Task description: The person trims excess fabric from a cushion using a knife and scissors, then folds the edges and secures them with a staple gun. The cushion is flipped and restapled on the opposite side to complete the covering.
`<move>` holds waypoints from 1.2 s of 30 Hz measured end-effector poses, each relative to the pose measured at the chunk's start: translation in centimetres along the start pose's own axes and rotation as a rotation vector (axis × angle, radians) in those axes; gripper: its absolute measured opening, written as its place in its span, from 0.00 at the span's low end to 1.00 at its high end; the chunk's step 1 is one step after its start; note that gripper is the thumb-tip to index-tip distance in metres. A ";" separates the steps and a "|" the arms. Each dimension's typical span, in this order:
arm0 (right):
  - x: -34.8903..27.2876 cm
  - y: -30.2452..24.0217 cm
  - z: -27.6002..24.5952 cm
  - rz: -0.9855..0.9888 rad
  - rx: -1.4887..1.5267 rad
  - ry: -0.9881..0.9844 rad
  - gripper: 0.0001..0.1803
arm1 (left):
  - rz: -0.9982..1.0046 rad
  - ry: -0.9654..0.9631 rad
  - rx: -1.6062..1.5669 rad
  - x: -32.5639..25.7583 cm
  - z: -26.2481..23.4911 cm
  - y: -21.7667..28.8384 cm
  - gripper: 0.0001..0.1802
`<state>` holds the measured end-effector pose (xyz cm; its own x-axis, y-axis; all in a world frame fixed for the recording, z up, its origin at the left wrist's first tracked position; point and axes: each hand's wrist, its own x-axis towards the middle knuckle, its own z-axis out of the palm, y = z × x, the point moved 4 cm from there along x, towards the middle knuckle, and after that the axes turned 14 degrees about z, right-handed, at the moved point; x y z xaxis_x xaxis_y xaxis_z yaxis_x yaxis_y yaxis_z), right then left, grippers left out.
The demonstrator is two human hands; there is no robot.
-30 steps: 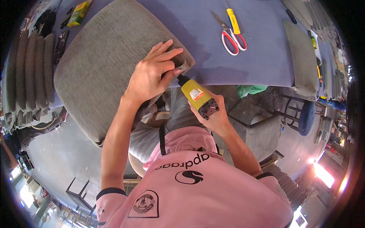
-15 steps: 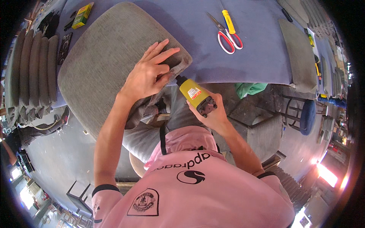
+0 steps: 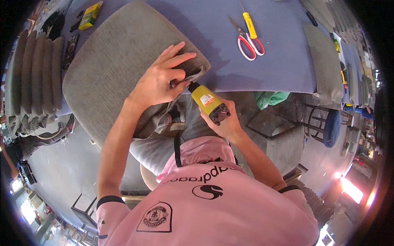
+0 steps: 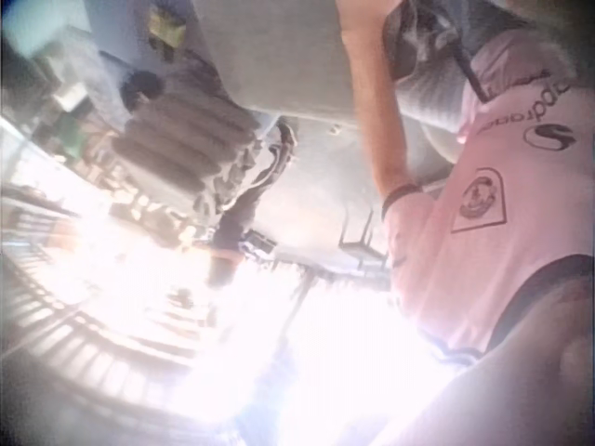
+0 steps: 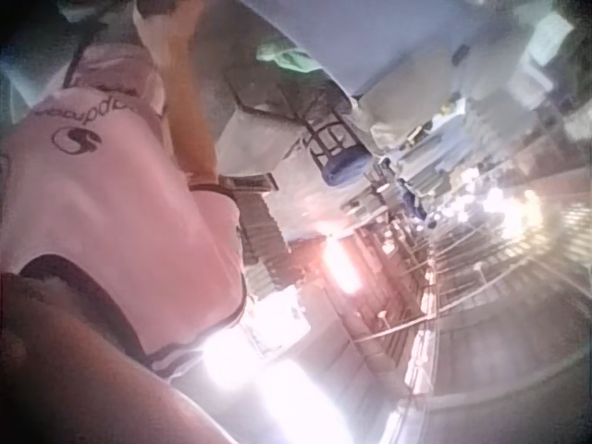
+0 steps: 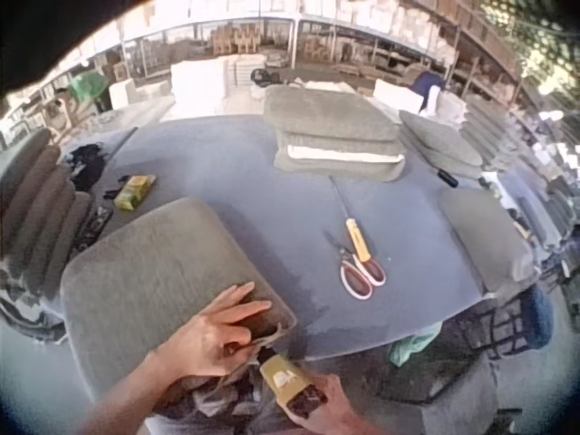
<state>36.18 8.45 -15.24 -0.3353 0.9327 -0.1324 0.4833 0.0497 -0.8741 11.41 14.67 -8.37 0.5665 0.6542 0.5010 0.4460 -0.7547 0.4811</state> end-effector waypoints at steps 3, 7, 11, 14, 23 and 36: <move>0.4 -2.1 -0.9 0.285 0.067 -0.115 0.37 | 0.012 -0.093 0.107 0.0 -0.6 0.6 0.15; 0.7 -3.2 -1.0 0.143 0.028 -0.187 0.31 | 0.006 0.000 0.092 -0.7 0.2 0.2 0.15; 0.0 -3.9 -0.8 0.076 -0.107 -0.082 0.32 | -0.014 0.043 0.077 -1.1 0.3 0.2 0.13; -0.2 -2.5 -0.1 0.079 -0.134 -0.058 0.34 | -0.036 0.055 0.082 -1.1 0.9 0.3 0.13; 1.2 -2.4 -0.1 0.201 0.124 -0.041 0.24 | -0.051 0.143 0.229 -0.2 0.1 0.3 0.17; -0.4 -2.9 0.3 0.076 -0.010 -0.104 0.29 | -0.086 -0.162 0.111 -2.4 -1.5 0.8 0.17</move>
<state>34.66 7.80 -12.79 -0.3796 0.8918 -0.2461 0.5186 -0.0152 -0.8549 9.40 12.53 -8.10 0.6228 0.7071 0.3349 0.5664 -0.7028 0.4305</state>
